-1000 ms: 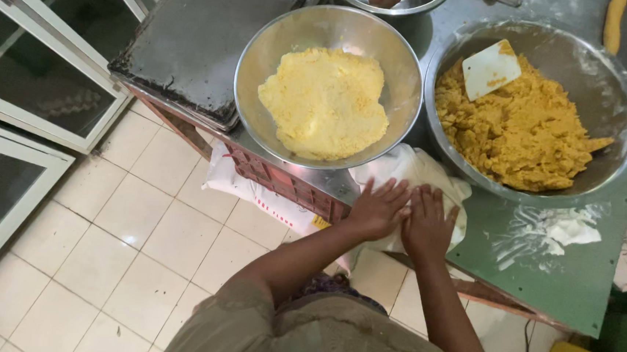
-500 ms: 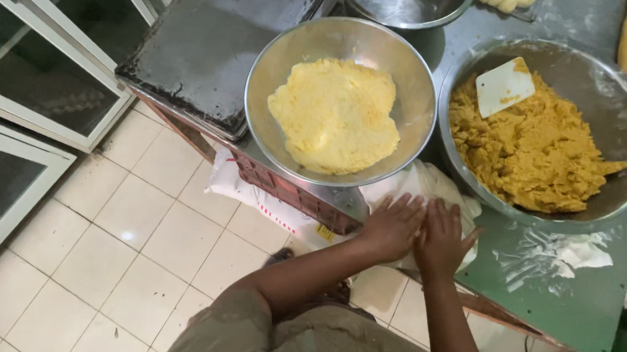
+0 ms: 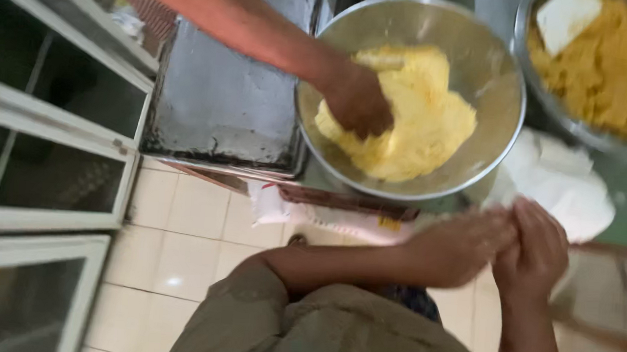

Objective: The person washes their hands in a basin, then takes portions of yellow dough from a large bowl, rolls and shapes them into short logs by hand, coats each piece in a crumbly yellow mixture, and arranges the coated dough pieces in rows on baking trays. They occasionally wipe their hands with a cloth and move filled trays aside.

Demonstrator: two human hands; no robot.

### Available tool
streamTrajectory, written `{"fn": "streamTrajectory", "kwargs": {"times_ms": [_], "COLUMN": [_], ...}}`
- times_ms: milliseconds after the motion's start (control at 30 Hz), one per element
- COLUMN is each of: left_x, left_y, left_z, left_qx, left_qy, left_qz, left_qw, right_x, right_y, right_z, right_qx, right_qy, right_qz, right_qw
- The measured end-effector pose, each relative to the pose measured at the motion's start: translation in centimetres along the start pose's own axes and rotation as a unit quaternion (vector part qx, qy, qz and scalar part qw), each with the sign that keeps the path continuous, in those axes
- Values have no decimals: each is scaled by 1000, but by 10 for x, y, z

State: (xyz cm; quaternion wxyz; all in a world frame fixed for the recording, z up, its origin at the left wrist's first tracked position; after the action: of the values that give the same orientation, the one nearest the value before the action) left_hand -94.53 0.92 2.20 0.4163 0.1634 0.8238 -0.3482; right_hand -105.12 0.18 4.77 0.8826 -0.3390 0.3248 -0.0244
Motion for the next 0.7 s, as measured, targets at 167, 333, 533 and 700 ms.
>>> {"fn": "streamTrajectory", "kwargs": {"times_ms": [167,333,533,700], "left_x": [-108,-152,-167,-159], "left_y": [46,77,102,105], "left_z": [44,104,146,153], "left_qx": [-32,-55,-81,-119], "left_qy": [80,83,-55,-101], "left_qz": [-17,-19,-82,-93], "left_qw": [996,995,992,983], "right_x": [40,58,96,119], "right_y": [-53,-67,-35,-8], "right_z": [82,72,3,-19], "right_qx": [47,90,75,53], "right_qy": [9,23,-1,27], "right_qz": [66,78,41,76], "right_qw": [997,993,996,995]}}
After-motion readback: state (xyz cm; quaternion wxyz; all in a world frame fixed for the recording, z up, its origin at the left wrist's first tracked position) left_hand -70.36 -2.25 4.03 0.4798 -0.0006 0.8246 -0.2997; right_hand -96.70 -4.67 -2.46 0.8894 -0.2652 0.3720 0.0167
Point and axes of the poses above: each hand's wrist, its own y-axis away from the middle knuckle, its own x-axis out of the palm, z = x × y, the point moved 9 cm from there along -y, towards the middle knuckle, and after that the axes turned 14 degrees about -y, right-handed, at the moved point
